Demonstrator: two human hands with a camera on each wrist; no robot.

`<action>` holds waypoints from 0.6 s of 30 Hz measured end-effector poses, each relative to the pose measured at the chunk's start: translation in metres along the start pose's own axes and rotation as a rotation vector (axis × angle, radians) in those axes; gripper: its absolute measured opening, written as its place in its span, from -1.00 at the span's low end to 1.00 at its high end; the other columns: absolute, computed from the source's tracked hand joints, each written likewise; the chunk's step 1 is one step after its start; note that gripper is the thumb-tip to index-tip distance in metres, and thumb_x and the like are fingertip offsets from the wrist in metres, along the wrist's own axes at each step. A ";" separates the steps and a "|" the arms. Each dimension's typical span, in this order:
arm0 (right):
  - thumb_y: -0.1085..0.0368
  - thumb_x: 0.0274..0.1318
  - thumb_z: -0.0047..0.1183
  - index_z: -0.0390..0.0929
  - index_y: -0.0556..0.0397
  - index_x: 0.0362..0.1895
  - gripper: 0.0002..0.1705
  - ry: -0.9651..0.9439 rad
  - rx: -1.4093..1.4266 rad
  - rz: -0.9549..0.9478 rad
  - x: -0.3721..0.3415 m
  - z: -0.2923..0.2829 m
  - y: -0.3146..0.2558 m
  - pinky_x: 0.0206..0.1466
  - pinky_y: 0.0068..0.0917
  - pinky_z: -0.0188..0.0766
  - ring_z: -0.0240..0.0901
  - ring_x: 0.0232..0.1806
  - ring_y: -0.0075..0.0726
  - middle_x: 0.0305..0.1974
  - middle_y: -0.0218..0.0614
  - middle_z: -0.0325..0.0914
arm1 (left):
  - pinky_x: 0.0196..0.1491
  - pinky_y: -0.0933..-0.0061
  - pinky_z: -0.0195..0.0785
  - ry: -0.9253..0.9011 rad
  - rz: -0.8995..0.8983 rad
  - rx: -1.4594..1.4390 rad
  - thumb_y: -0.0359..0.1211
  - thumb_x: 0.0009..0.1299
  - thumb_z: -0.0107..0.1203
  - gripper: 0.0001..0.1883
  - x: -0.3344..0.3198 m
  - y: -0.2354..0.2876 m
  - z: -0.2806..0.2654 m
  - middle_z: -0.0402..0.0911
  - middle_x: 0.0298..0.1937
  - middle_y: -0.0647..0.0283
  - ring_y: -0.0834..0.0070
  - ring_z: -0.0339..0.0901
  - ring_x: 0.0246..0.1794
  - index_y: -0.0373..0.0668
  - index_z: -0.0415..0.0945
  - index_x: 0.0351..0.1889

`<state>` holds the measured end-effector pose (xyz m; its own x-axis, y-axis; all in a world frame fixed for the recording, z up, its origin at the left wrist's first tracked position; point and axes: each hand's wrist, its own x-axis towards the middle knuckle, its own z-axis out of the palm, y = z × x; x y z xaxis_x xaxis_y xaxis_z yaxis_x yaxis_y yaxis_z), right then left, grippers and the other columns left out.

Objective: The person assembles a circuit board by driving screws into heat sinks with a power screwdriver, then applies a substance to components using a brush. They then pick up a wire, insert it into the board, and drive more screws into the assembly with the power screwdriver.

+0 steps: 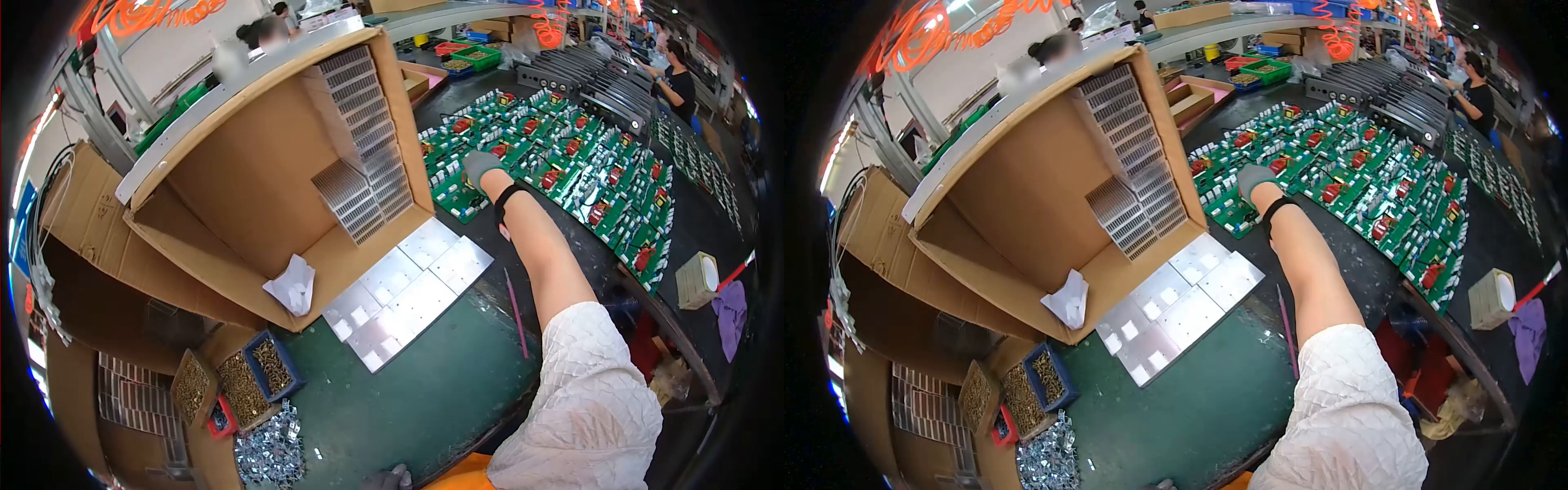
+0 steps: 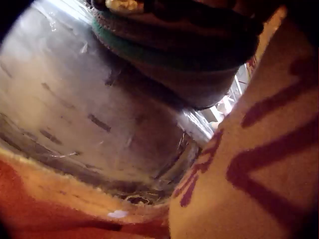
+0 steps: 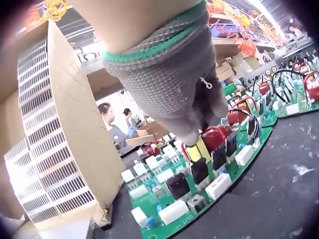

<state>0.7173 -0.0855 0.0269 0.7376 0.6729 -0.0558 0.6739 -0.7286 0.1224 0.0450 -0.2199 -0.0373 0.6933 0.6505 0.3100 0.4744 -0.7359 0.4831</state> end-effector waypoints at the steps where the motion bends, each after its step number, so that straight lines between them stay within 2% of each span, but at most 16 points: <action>1: 0.38 0.03 0.19 0.60 -0.01 0.03 -0.61 -0.001 -0.007 -0.008 0.002 -0.001 0.000 0.04 -0.17 0.52 0.50 0.13 -0.05 0.11 -0.17 0.53 | -0.42 0.07 0.38 0.011 -0.015 -0.022 -0.34 0.23 0.22 -0.80 -0.001 0.001 0.002 0.57 -0.36 0.05 0.02 0.50 -0.45 -0.03 0.61 -0.18; 3: 0.40 0.02 0.20 0.60 -0.01 0.02 -0.60 -0.126 -0.073 -0.036 -0.007 -0.015 -0.001 0.02 -0.18 0.53 0.51 0.12 -0.05 0.10 -0.17 0.54 | -0.42 0.06 0.37 0.025 -0.031 -0.046 -0.34 0.23 0.21 -0.80 -0.003 0.003 0.002 0.57 -0.37 0.05 0.02 0.49 -0.46 -0.05 0.61 -0.18; 4: 0.32 0.11 0.11 0.67 0.01 -0.04 -0.70 -0.087 -0.080 -0.069 -0.017 -0.021 0.000 0.04 -0.21 0.53 0.55 0.08 -0.03 0.06 -0.12 0.58 | -0.41 0.06 0.38 0.021 -0.019 -0.024 -0.34 0.24 0.21 -0.80 -0.002 0.004 0.001 0.57 -0.36 0.05 0.02 0.50 -0.45 -0.05 0.61 -0.17; 7: 0.31 0.08 0.13 0.66 0.01 -0.04 -0.68 -0.120 -0.111 -0.078 -0.029 -0.028 -0.001 0.04 -0.20 0.53 0.54 0.09 -0.05 0.07 -0.14 0.58 | -0.41 0.08 0.39 0.026 0.022 -0.006 -0.33 0.25 0.21 -0.80 -0.001 0.001 -0.001 0.57 -0.35 0.06 0.03 0.50 -0.45 -0.04 0.60 -0.16; 11: 0.25 -0.10 0.29 0.67 0.03 -0.04 -0.56 -0.162 -0.155 -0.111 -0.047 -0.036 0.001 0.02 -0.23 0.54 0.57 0.04 -0.08 0.05 -0.13 0.59 | -0.42 0.12 0.40 0.069 0.068 -0.029 -0.32 0.28 0.20 -0.82 -0.002 -0.001 0.000 0.58 -0.36 0.09 0.08 0.51 -0.47 -0.03 0.61 -0.16; 13: 0.21 -0.15 0.34 0.67 0.03 -0.06 -0.54 -0.165 -0.137 -0.072 -0.063 -0.053 0.002 0.02 -0.23 0.54 0.58 0.02 -0.11 0.03 -0.15 0.61 | -0.42 0.12 0.41 0.067 0.036 -0.046 -0.31 0.29 0.19 -0.83 -0.005 -0.002 0.003 0.58 -0.36 0.09 0.09 0.51 -0.48 -0.03 0.61 -0.17; 15: 0.18 -0.21 0.38 0.68 0.02 -0.11 -0.53 -0.059 -0.133 -0.105 -0.072 -0.062 0.011 0.01 -0.23 0.54 0.58 0.02 -0.10 0.02 -0.12 0.61 | -0.42 0.13 0.41 0.058 0.007 -0.066 -0.29 0.31 0.18 -0.84 -0.004 0.000 0.003 0.58 -0.37 0.08 0.09 0.51 -0.49 -0.03 0.62 -0.18; 16: 0.15 -0.22 0.38 0.66 0.06 -0.09 -0.50 0.041 -0.127 -0.121 -0.080 -0.067 0.018 0.02 -0.24 0.54 0.58 0.03 -0.07 0.04 -0.08 0.58 | -0.45 0.22 0.39 0.097 0.075 -0.030 -0.29 0.32 0.18 -0.85 -0.002 0.000 0.002 0.58 -0.40 0.14 0.19 0.49 -0.54 -0.05 0.62 -0.18; 17: 0.15 -0.20 0.34 0.61 0.08 -0.04 -0.45 0.113 -0.129 -0.065 -0.084 -0.073 0.024 0.03 -0.23 0.53 0.57 0.03 0.01 0.06 0.00 0.52 | -0.47 0.32 0.37 0.136 0.139 0.009 -0.29 0.33 0.17 -0.85 0.001 0.000 0.001 0.57 -0.42 0.20 0.30 0.47 -0.58 -0.07 0.62 -0.18; 18: 0.15 -0.19 0.30 0.57 0.11 0.01 -0.41 0.182 -0.132 -0.013 -0.088 -0.079 0.029 0.04 -0.22 0.53 0.55 0.02 0.08 0.08 0.09 0.47 | -0.47 0.32 0.37 0.137 0.130 0.006 -0.29 0.33 0.17 -0.85 -0.001 -0.002 0.001 0.57 -0.42 0.20 0.30 0.47 -0.58 -0.07 0.62 -0.18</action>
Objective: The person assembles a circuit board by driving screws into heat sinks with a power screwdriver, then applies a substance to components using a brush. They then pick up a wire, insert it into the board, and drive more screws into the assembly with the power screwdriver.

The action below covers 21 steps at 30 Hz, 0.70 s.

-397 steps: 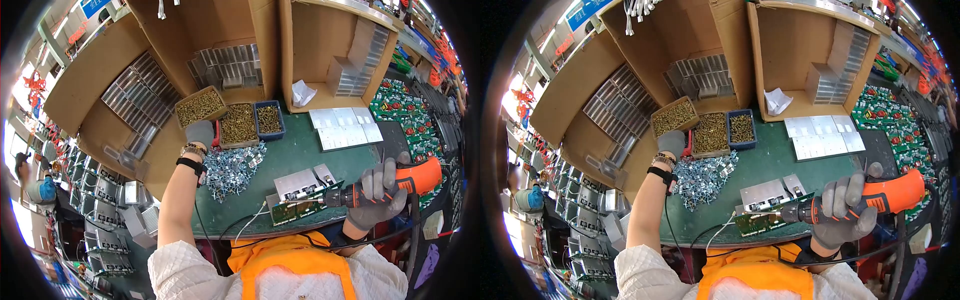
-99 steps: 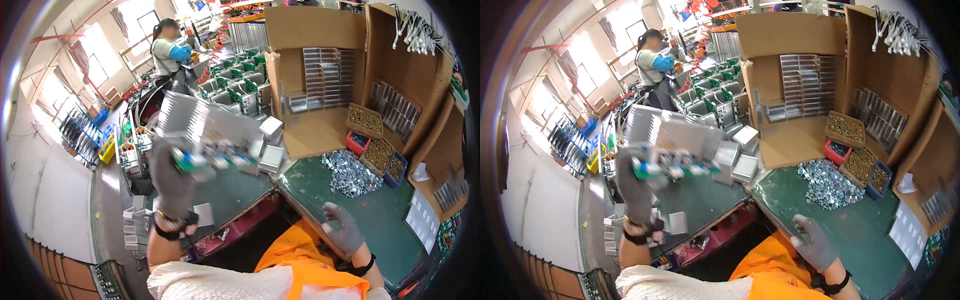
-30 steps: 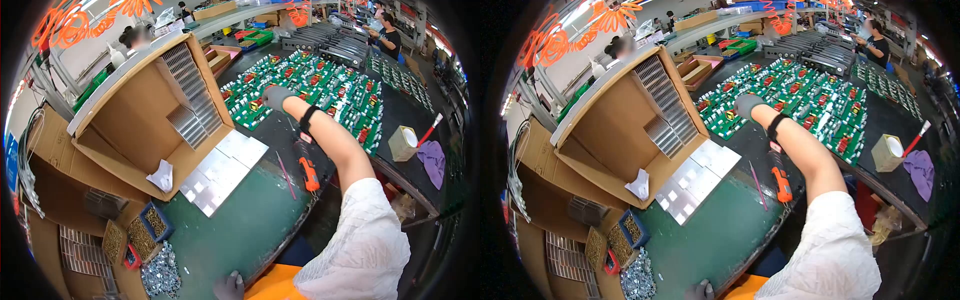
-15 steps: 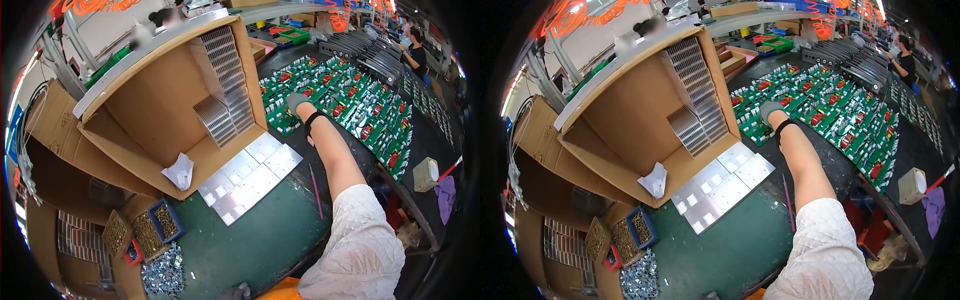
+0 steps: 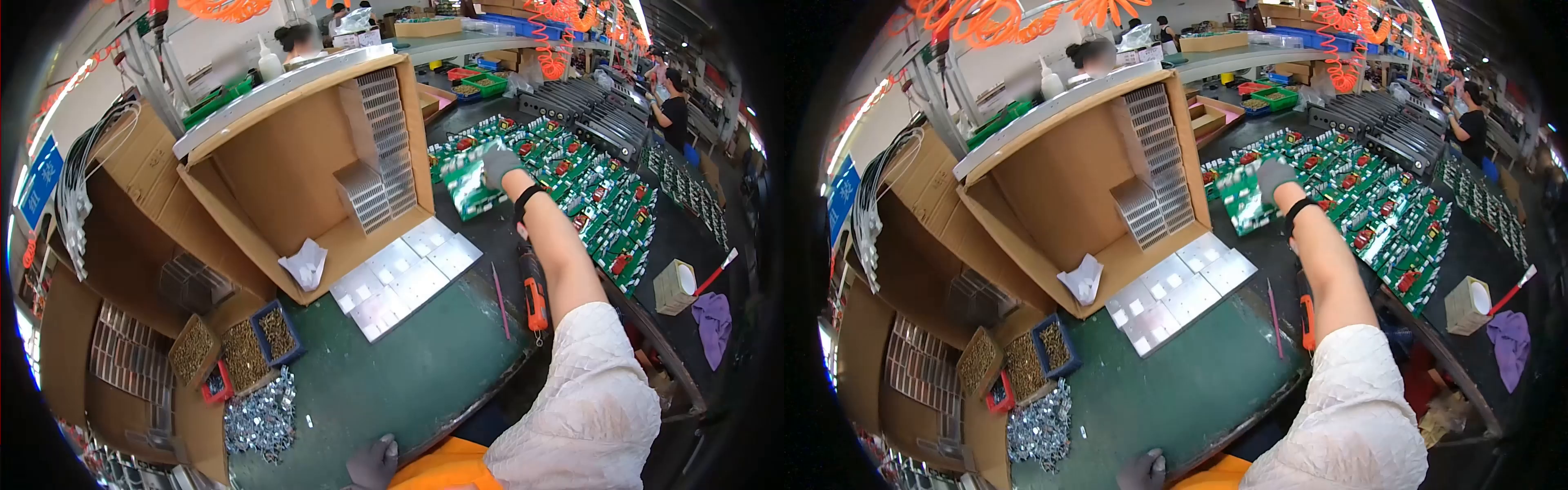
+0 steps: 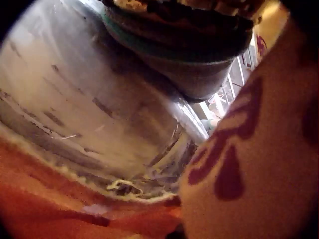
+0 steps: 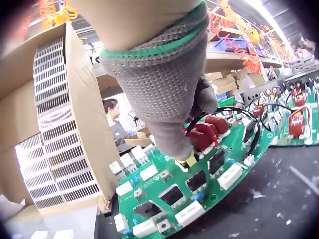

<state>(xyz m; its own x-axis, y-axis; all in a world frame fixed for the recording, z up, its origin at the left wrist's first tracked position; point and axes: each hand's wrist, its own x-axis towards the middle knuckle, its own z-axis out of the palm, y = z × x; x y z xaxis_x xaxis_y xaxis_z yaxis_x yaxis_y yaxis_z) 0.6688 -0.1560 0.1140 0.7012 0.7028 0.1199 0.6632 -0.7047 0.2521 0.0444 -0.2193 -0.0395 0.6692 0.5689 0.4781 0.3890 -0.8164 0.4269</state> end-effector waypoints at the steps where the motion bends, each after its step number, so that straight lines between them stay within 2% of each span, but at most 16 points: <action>1: 0.15 -0.18 0.28 0.54 0.16 0.02 -0.39 -0.029 0.030 0.022 0.000 -0.010 0.010 0.07 -0.20 0.51 0.55 0.01 0.10 0.04 0.13 0.48 | -0.44 0.29 0.40 -0.056 -0.031 0.042 -0.23 0.31 0.18 -0.85 -0.004 -0.003 0.002 0.58 -0.46 0.26 0.29 0.51 -0.54 -0.03 0.62 -0.22; 2: 0.13 -0.19 0.27 0.55 0.12 0.00 -0.41 0.070 0.040 0.073 -0.008 -0.019 0.016 0.07 -0.17 0.50 0.56 -0.03 0.13 0.03 0.10 0.48 | -0.41 0.26 0.42 -0.116 -0.066 0.085 -0.18 0.29 0.20 -0.84 -0.007 -0.005 0.003 0.58 -0.50 0.32 0.29 0.55 -0.51 0.02 0.63 -0.26; 3: 0.13 -0.19 0.26 0.57 0.07 -0.05 -0.46 0.117 0.055 0.001 -0.026 -0.037 0.022 0.04 -0.16 0.52 0.57 -0.08 0.15 0.01 0.08 0.50 | -0.45 0.23 0.41 -0.089 -0.055 0.030 -0.19 0.29 0.19 -0.84 -0.004 -0.004 0.001 0.59 -0.48 0.29 0.25 0.54 -0.51 0.00 0.63 -0.25; 5: 0.14 -0.13 0.20 0.63 0.05 -0.18 -0.62 0.140 0.087 -0.020 -0.063 -0.070 0.019 0.02 -0.18 0.52 0.55 -0.02 0.08 -0.05 0.05 0.56 | -0.47 0.20 0.40 -0.079 -0.059 -0.048 -0.22 0.30 0.18 -0.85 0.000 0.002 -0.006 0.58 -0.47 0.25 0.21 0.52 -0.51 -0.01 0.63 -0.24; 6: 0.10 -0.17 0.23 0.63 0.07 -0.19 -0.57 0.152 0.057 -0.073 -0.076 -0.075 0.016 0.00 -0.17 0.51 0.55 -0.04 0.09 -0.08 0.04 0.57 | -0.46 0.22 0.41 -0.078 -0.064 -0.070 -0.22 0.31 0.18 -0.85 0.002 0.001 -0.006 0.58 -0.46 0.24 0.21 0.52 -0.52 -0.01 0.63 -0.24; 9: 0.09 -0.21 0.25 0.63 0.05 -0.21 -0.56 0.052 0.222 -0.221 -0.152 -0.102 -0.022 0.01 -0.16 0.47 0.54 -0.06 0.07 -0.11 -0.01 0.56 | -0.43 0.24 0.40 -0.069 -0.091 -0.086 -0.25 0.30 0.20 -0.86 -0.001 -0.004 -0.009 0.58 -0.45 0.23 0.21 0.53 -0.49 -0.03 0.63 -0.24; 10: 0.10 -0.21 0.25 0.64 0.01 -0.22 -0.60 -0.064 0.269 -0.293 -0.178 -0.109 -0.041 -0.02 -0.16 0.48 0.55 -0.11 0.05 -0.18 -0.03 0.58 | -0.42 0.26 0.39 -0.068 -0.113 -0.243 -0.28 0.29 0.21 -0.86 -0.001 -0.006 -0.012 0.58 -0.44 0.22 0.22 0.53 -0.47 -0.05 0.63 -0.23; 11: 0.18 -0.21 0.23 0.65 -0.02 -0.20 -0.63 0.055 0.347 -0.524 -0.203 -0.101 -0.058 -0.12 -0.19 0.48 0.53 -0.19 0.00 -0.37 -0.04 0.55 | -0.40 0.28 0.38 -0.059 -0.129 -0.399 -0.31 0.27 0.23 -0.85 -0.001 -0.009 -0.018 0.58 -0.44 0.22 0.23 0.53 -0.45 -0.07 0.63 -0.22; 12: 0.19 -0.19 0.21 0.67 -0.08 -0.16 -0.62 -0.052 0.362 -0.563 -0.226 -0.100 -0.076 -0.14 -0.20 0.48 0.53 -0.24 0.00 -0.36 -0.05 0.55 | -0.40 0.28 0.38 -0.046 -0.149 -0.385 -0.31 0.27 0.23 -0.85 -0.001 -0.010 -0.030 0.58 -0.44 0.22 0.23 0.53 -0.45 -0.07 0.63 -0.22; 13: 0.09 -0.14 0.19 0.67 -0.05 -0.26 -0.67 -0.173 0.426 -0.567 -0.257 -0.107 -0.102 -0.13 -0.16 0.53 0.59 -0.27 0.02 -0.33 -0.03 0.61 | -0.39 0.29 0.36 -0.016 -0.200 -0.399 -0.35 0.27 0.23 -0.85 0.000 -0.007 -0.045 0.57 -0.43 0.22 0.23 0.53 -0.44 -0.09 0.62 -0.21; 14: 0.14 -0.16 0.20 0.67 -0.06 -0.26 -0.69 -0.326 0.265 -0.584 -0.280 -0.118 -0.132 -0.14 -0.18 0.49 0.54 -0.22 0.00 -0.34 -0.10 0.57 | -0.38 0.30 0.35 0.013 -0.250 -0.414 -0.38 0.26 0.23 -0.85 -0.003 -0.006 -0.057 0.57 -0.43 0.21 0.23 0.52 -0.43 -0.11 0.62 -0.21; 15: 0.09 -0.14 0.20 0.65 -0.05 -0.36 -0.73 -0.258 0.303 -0.728 -0.301 -0.106 -0.152 -0.12 -0.18 0.48 0.54 -0.18 0.01 -0.31 -0.12 0.55 | -0.38 0.30 0.35 0.026 -0.267 -0.405 -0.38 0.26 0.23 -0.85 -0.009 -0.011 -0.066 0.57 -0.43 0.21 0.23 0.52 -0.43 -0.11 0.62 -0.21; 16: 0.05 -0.10 0.19 0.63 -0.03 -0.36 -0.71 -0.239 0.363 -0.793 -0.319 -0.092 -0.168 -0.10 -0.16 0.48 0.54 -0.16 0.03 -0.25 -0.13 0.53 | -0.37 0.32 0.35 0.098 -0.278 -0.349 -0.41 0.26 0.22 -0.86 -0.016 -0.019 -0.077 0.56 -0.43 0.19 0.23 0.52 -0.43 -0.12 0.62 -0.22; 18: 0.03 -0.02 0.17 0.59 -0.01 -0.20 -0.63 -0.397 0.257 -0.895 -0.341 -0.092 -0.211 -0.07 -0.14 0.47 0.53 -0.14 0.07 -0.10 -0.05 0.48 | -0.36 0.34 0.35 0.214 -0.349 -0.309 -0.45 0.28 0.19 -0.89 -0.032 -0.031 -0.096 0.56 -0.42 0.15 0.23 0.50 -0.45 -0.16 0.62 -0.23; 21: 0.06 -0.03 0.17 0.58 0.09 -0.18 -0.60 -0.398 0.326 -1.026 -0.350 -0.080 -0.259 -0.07 -0.11 0.48 0.54 -0.13 0.09 -0.10 -0.01 0.48 | -0.35 0.35 0.35 0.237 -0.479 -0.185 -0.45 0.28 0.18 -0.87 -0.052 -0.048 -0.127 0.56 -0.40 0.13 0.25 0.49 -0.44 -0.19 0.61 -0.22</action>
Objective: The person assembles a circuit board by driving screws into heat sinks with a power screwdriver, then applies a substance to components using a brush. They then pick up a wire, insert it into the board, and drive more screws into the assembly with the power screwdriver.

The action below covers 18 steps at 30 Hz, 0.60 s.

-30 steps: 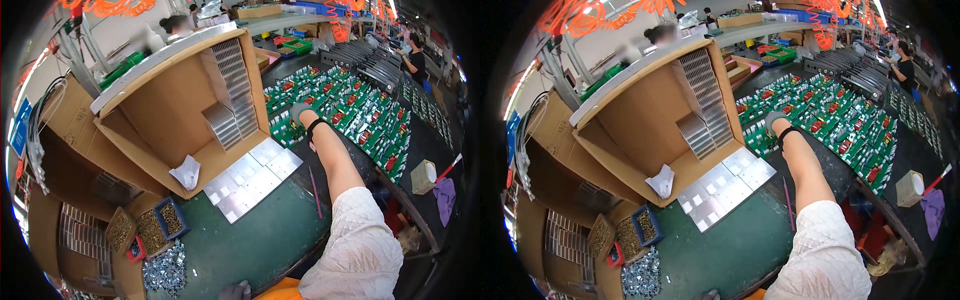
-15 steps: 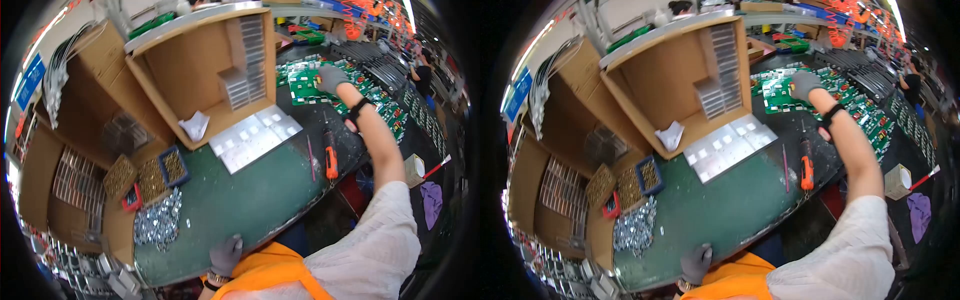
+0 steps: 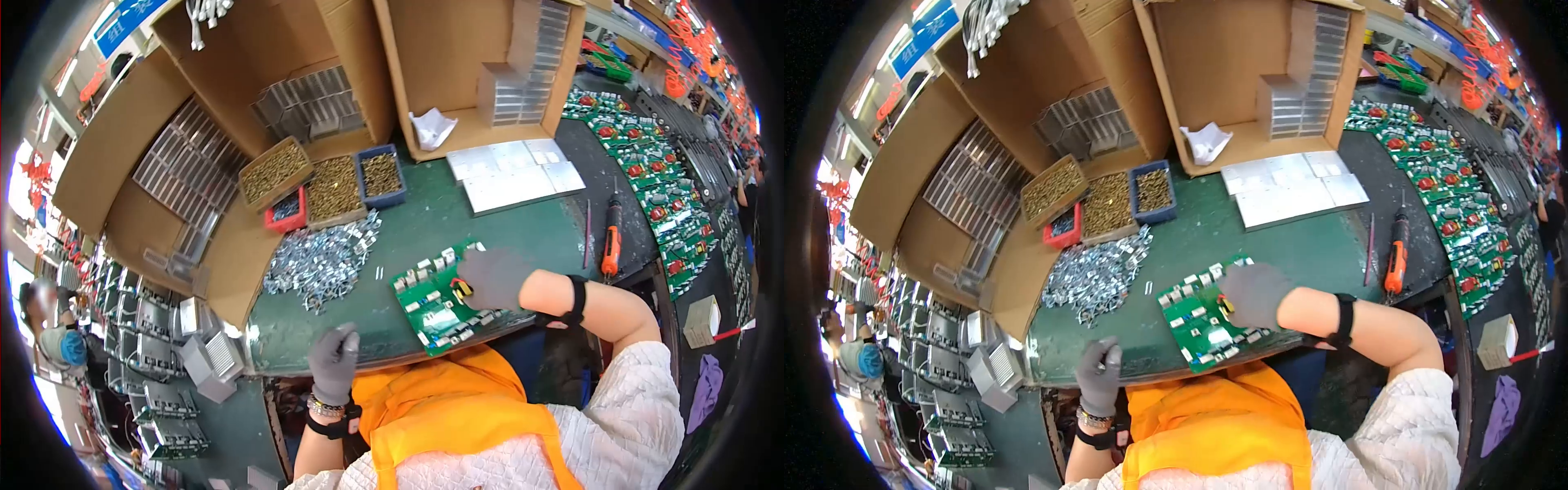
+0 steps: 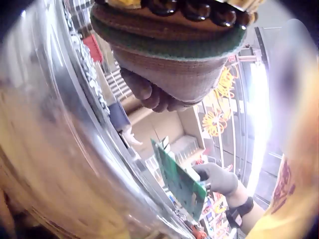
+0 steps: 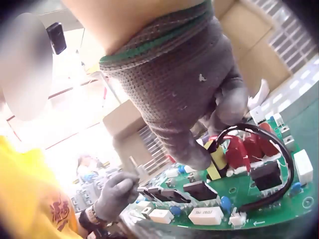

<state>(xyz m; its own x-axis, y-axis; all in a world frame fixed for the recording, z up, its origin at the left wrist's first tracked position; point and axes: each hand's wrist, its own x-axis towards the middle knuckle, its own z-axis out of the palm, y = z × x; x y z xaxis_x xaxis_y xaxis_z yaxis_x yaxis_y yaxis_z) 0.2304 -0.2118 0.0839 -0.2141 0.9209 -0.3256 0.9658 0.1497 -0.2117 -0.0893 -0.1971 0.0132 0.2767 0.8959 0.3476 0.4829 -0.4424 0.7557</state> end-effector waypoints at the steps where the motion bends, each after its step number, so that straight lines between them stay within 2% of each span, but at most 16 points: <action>1: 0.06 -0.03 0.17 0.58 0.09 -0.18 -0.60 -0.007 0.009 -0.013 0.014 0.003 -0.006 -0.07 -0.11 0.48 0.54 -0.13 0.09 -0.10 -0.01 0.48 | -0.35 0.36 0.35 0.031 -0.002 0.021 -0.46 0.28 0.18 -0.87 0.001 -0.005 -0.011 0.56 -0.38 0.13 0.27 0.49 -0.44 -0.20 0.61 -0.21; 3: 0.10 -0.04 0.19 0.57 0.12 -0.18 -0.60 -0.033 -0.033 -0.020 0.042 0.003 -0.014 -0.08 -0.11 0.48 0.54 -0.13 0.10 -0.12 -0.01 0.50 | -0.35 0.36 0.34 0.061 -0.013 0.050 -0.46 0.28 0.17 -0.86 0.010 -0.012 -0.028 0.56 -0.37 0.14 0.28 0.49 -0.44 -0.21 0.61 -0.20; 6: 0.12 -0.05 0.20 0.58 0.13 -0.17 -0.60 -0.060 -0.071 0.009 0.074 0.004 -0.020 -0.08 -0.14 0.49 0.54 -0.12 0.10 -0.14 -0.02 0.51 | -0.34 0.44 0.31 0.058 0.123 0.162 -0.46 0.31 0.16 -0.84 0.038 -0.012 -0.044 0.53 -0.40 0.16 0.33 0.47 -0.44 -0.20 0.62 -0.16; 7: 0.12 -0.05 0.20 0.57 0.12 -0.17 -0.60 -0.051 -0.088 0.010 0.079 0.006 -0.021 -0.08 -0.16 0.49 0.55 -0.13 0.07 -0.13 -0.04 0.51 | -0.34 0.46 0.31 -0.019 -0.005 0.082 -0.46 0.32 0.15 -0.84 0.048 -0.003 -0.048 0.53 -0.40 0.18 0.37 0.48 -0.43 -0.21 0.62 -0.15; 8: 0.12 -0.05 0.20 0.57 0.12 -0.17 -0.60 -0.053 -0.086 0.008 0.076 0.005 -0.022 -0.08 -0.16 0.49 0.55 -0.13 0.07 -0.13 -0.04 0.51 | -0.34 0.46 0.31 -0.020 -0.008 0.084 -0.46 0.32 0.15 -0.84 0.060 -0.004 -0.048 0.53 -0.40 0.18 0.37 0.48 -0.43 -0.21 0.62 -0.15; 10: 0.11 -0.04 0.20 0.57 0.11 -0.17 -0.60 -0.012 -0.039 -0.030 0.063 0.002 -0.025 -0.08 -0.17 0.50 0.55 -0.13 0.05 -0.11 -0.05 0.50 | -0.37 0.46 0.31 -0.017 0.141 0.163 -0.45 0.32 0.16 -0.83 0.086 -0.007 -0.051 0.55 -0.39 0.20 0.43 0.47 -0.46 -0.21 0.61 -0.14; 14: 0.11 -0.03 0.19 0.57 0.08 -0.16 -0.61 0.006 -0.019 -0.023 0.022 -0.006 -0.024 -0.08 -0.16 0.50 0.55 -0.12 0.02 -0.10 -0.08 0.50 | -0.39 0.44 0.31 -0.009 0.183 0.068 -0.43 0.32 0.17 -0.83 0.116 0.007 -0.043 0.55 -0.38 0.20 0.44 0.46 -0.48 -0.22 0.61 -0.14; 16: 0.19 -0.09 0.25 0.60 0.06 -0.09 -0.58 -0.155 -0.053 0.091 0.015 -0.008 -0.024 -0.07 -0.18 0.52 0.57 -0.07 0.02 -0.03 -0.10 0.52 | -0.39 0.46 0.31 -0.075 0.169 -0.004 -0.43 0.31 0.20 -0.83 0.127 0.007 -0.030 0.55 -0.37 0.20 0.43 0.45 -0.48 -0.20 0.61 -0.15; 17: 0.20 -0.08 0.23 0.61 0.07 -0.10 -0.60 -0.174 -0.061 0.082 0.016 -0.006 -0.023 -0.07 -0.17 0.52 0.57 -0.09 0.03 -0.05 -0.09 0.53 | -0.34 0.36 0.37 -0.119 0.175 0.097 -0.42 0.32 0.16 -0.86 0.136 0.012 -0.026 0.57 -0.32 0.15 0.29 0.52 -0.41 -0.18 0.61 -0.18; 18: 0.20 -0.08 0.23 0.61 0.07 -0.10 -0.60 -0.176 -0.060 0.088 0.018 -0.003 -0.022 -0.07 -0.17 0.52 0.57 -0.09 0.03 -0.05 -0.09 0.53 | -0.34 0.36 0.37 -0.123 0.176 0.093 -0.42 0.32 0.16 -0.86 0.148 0.005 -0.020 0.57 -0.32 0.15 0.29 0.52 -0.41 -0.18 0.61 -0.18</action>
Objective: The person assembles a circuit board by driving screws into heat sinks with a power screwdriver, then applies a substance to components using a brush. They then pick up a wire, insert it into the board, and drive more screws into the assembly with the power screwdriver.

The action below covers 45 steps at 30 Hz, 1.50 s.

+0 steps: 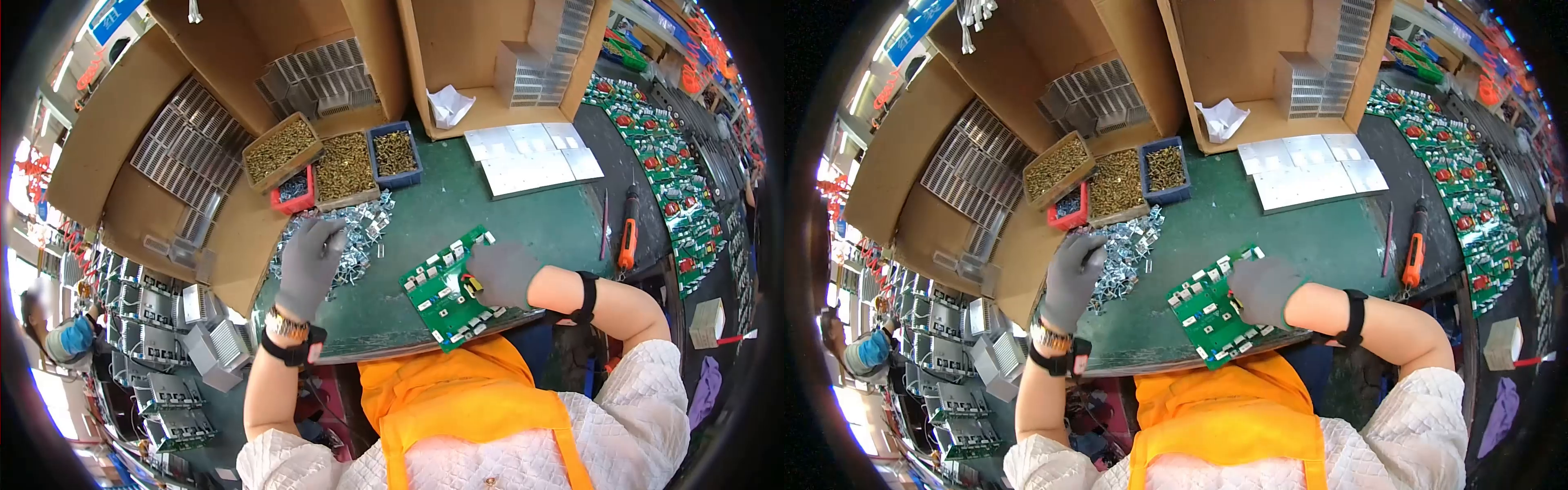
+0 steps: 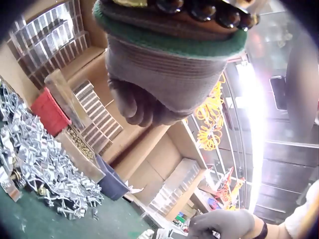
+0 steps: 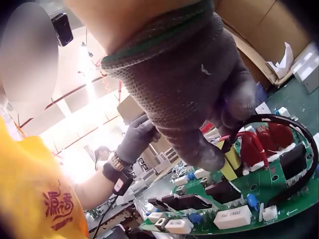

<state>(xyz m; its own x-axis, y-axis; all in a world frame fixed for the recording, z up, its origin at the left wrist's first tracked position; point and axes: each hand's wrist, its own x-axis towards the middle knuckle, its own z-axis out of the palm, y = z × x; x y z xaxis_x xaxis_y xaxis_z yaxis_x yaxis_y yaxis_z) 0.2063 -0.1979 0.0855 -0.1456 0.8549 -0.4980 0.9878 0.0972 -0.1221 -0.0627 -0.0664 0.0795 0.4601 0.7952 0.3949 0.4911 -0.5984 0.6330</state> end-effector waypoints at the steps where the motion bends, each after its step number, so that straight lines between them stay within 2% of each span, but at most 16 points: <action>1: 0.21 -0.08 0.23 0.61 0.07 -0.12 -0.62 0.025 0.020 -0.008 0.004 0.002 0.001 -0.07 -0.17 0.52 0.57 -0.09 0.04 -0.07 -0.08 0.54 | -0.28 0.28 0.39 -0.057 0.028 0.113 -0.39 0.33 0.14 -0.86 0.011 -0.018 0.007 0.58 -0.30 0.12 0.21 0.53 -0.36 -0.17 0.61 -0.19; 6: 0.15 0.01 0.15 0.58 0.10 -0.16 -0.65 0.109 0.062 -0.063 0.037 -0.006 -0.003 -0.06 -0.13 0.50 0.53 -0.07 0.07 -0.05 -0.08 0.48 | -0.07 0.10 0.41 -0.134 0.137 0.342 -0.34 0.34 0.09 -0.84 0.088 -0.083 0.029 0.61 -0.19 0.04 0.02 0.54 -0.15 -0.13 0.62 -0.20; 8: 0.15 0.03 0.15 0.55 0.09 -0.11 -0.63 0.067 0.086 0.007 0.037 -0.015 -0.003 -0.03 -0.14 0.47 0.50 -0.03 0.09 -0.06 -0.07 0.47 | 0.02 0.15 0.40 -0.320 -0.067 0.445 -0.31 0.27 0.18 -0.77 0.117 -0.088 0.033 0.62 -0.12 0.04 0.05 0.55 -0.05 -0.09 0.62 -0.13; 13: 0.11 0.03 0.20 0.48 0.05 0.09 -0.47 0.596 0.241 -0.096 -0.022 -0.010 0.057 0.16 -0.16 0.37 0.43 0.06 0.07 0.15 -0.03 0.41 | 0.06 0.18 0.40 -0.408 -0.032 0.578 -0.26 0.18 0.28 -0.66 0.137 -0.101 0.075 0.62 -0.07 0.04 0.10 0.55 0.00 -0.08 0.60 -0.07; 17: 0.08 0.00 0.24 0.46 0.06 0.11 -0.41 0.763 0.300 0.458 -0.080 0.048 0.153 0.21 -0.13 0.33 0.35 0.17 0.06 0.16 -0.08 0.41 | 0.01 0.17 0.42 -0.503 -0.111 0.522 -0.26 0.23 0.25 -0.74 0.141 -0.105 0.084 0.64 -0.10 0.07 0.13 0.58 -0.03 -0.09 0.60 -0.14; 22: 0.09 -0.16 0.32 0.18 0.06 0.34 -0.05 0.621 0.270 1.105 -0.140 0.079 0.193 0.25 -0.12 0.31 0.33 0.19 0.18 0.23 0.07 0.29 | 0.00 0.18 0.42 -0.373 -0.181 0.530 -0.24 0.31 0.18 -0.78 0.132 -0.095 0.074 0.65 -0.13 0.08 0.15 0.59 -0.05 -0.09 0.60 -0.15; 26: 0.10 -0.19 0.32 0.09 0.08 0.39 0.03 0.784 0.602 1.116 -0.139 0.149 0.227 0.24 -0.16 0.33 0.33 0.19 0.22 0.24 0.06 0.27 | 0.02 0.16 0.41 -0.310 -0.286 0.521 -0.22 0.30 0.19 -0.74 0.132 -0.075 0.060 0.65 -0.12 0.08 0.13 0.58 -0.04 -0.11 0.58 -0.12; 28: 0.14 -0.17 0.26 0.11 0.13 0.37 -0.01 0.934 0.558 1.055 -0.138 0.174 0.253 0.24 -0.21 0.32 0.37 0.15 0.21 0.21 0.04 0.31 | 0.00 0.17 0.41 -0.264 -0.267 0.510 -0.24 0.28 0.21 -0.76 0.125 -0.069 0.053 0.65 -0.15 0.07 0.11 0.59 -0.07 -0.12 0.59 -0.15; 30: 0.20 -0.14 0.17 0.30 0.13 0.24 -0.23 1.064 1.291 0.798 -0.154 0.173 0.271 -0.07 -0.32 0.46 0.49 -0.14 -0.19 -0.08 -0.14 0.47 | 0.00 0.17 0.40 -0.182 -0.270 0.338 -0.27 0.26 0.24 -0.78 0.122 -0.069 0.049 0.66 -0.21 0.08 0.08 0.58 -0.10 -0.12 0.60 -0.19; 32: 0.02 -0.01 0.13 0.44 0.09 -0.10 -0.52 1.129 1.927 0.411 -0.186 0.165 0.257 -0.29 -0.50 0.42 0.45 -0.38 -0.44 -0.37 -0.33 0.45 | -0.29 0.37 0.43 -0.076 -0.300 -0.061 -0.35 0.28 0.22 -0.83 0.111 -0.061 0.048 0.67 -0.36 0.15 0.34 0.60 -0.37 -0.22 0.58 -0.24; 35: 0.00 0.04 0.15 0.36 0.19 0.17 -0.30 1.544 1.887 0.027 -0.186 0.179 0.199 -0.11 -0.41 0.45 0.45 -0.13 -0.33 -0.02 -0.22 0.48 | -0.49 0.63 0.32 -0.020 -0.386 -0.640 -0.41 0.33 0.17 -0.89 0.077 0.000 0.038 0.61 -0.45 0.30 0.67 0.48 -0.53 -0.28 0.57 -0.30; 37: -0.13 0.14 0.06 0.25 0.06 0.31 -0.22 1.592 2.095 -0.218 -0.189 0.182 0.173 -0.24 -0.29 0.51 0.44 -0.18 -0.31 0.01 -0.19 0.46 | -0.47 0.65 0.32 -0.106 -0.428 -0.777 -0.39 0.35 0.15 -0.87 0.041 0.047 0.034 0.60 -0.45 0.36 0.66 0.47 -0.54 -0.24 0.54 -0.22; 39: -0.20 0.18 0.00 0.20 0.01 0.35 -0.20 1.566 2.249 -0.416 -0.190 0.191 0.167 -0.35 -0.25 0.54 0.46 -0.26 -0.27 -0.06 -0.19 0.47 | -0.43 0.68 0.33 -0.176 -0.593 -0.896 -0.37 0.37 0.16 -0.83 0.007 0.079 0.039 0.60 -0.42 0.38 0.68 0.48 -0.49 -0.24 0.52 -0.15; 40: -0.28 0.20 -0.08 0.17 -0.03 0.37 -0.17 1.208 2.417 -0.709 -0.189 0.194 0.165 -0.50 -0.27 0.47 0.43 -0.39 -0.25 -0.13 -0.19 0.45 | -0.45 0.68 0.24 -0.170 -0.586 -0.996 -0.40 0.37 0.13 -0.88 -0.008 0.084 0.051 0.52 -0.45 0.41 0.69 0.40 -0.51 -0.22 0.51 -0.19; 42: -0.45 0.19 -0.23 0.11 -0.09 0.41 -0.08 0.991 2.559 -0.763 -0.190 0.169 0.126 -0.77 -0.37 0.20 0.30 -0.67 -0.25 -0.32 -0.21 0.38 | -0.47 0.68 0.16 -0.178 -0.570 -1.096 -0.42 0.38 0.11 -0.92 -0.034 0.093 0.073 0.45 -0.47 0.43 0.71 0.33 -0.53 -0.20 0.50 -0.22; 45: -0.49 0.09 -0.11 0.31 0.10 0.17 -0.06 0.737 2.655 -0.910 -0.174 0.157 0.078 -0.68 -0.36 0.32 0.37 -0.62 -0.26 -0.37 -0.21 0.39 | -0.41 0.60 0.03 -0.220 -0.629 -1.502 -0.40 0.39 0.15 -0.89 -0.056 0.105 0.093 0.21 -0.47 0.46 0.66 0.12 -0.51 -0.17 0.45 -0.21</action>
<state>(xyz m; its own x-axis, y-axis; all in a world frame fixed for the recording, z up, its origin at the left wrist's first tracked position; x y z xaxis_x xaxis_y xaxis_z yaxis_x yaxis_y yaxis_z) 0.2994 -0.4190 0.0274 0.3151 0.9368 0.1524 -0.9148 0.3425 -0.2142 0.0321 -0.1834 0.0617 0.6320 0.7555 -0.1725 -0.4235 0.5231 0.7396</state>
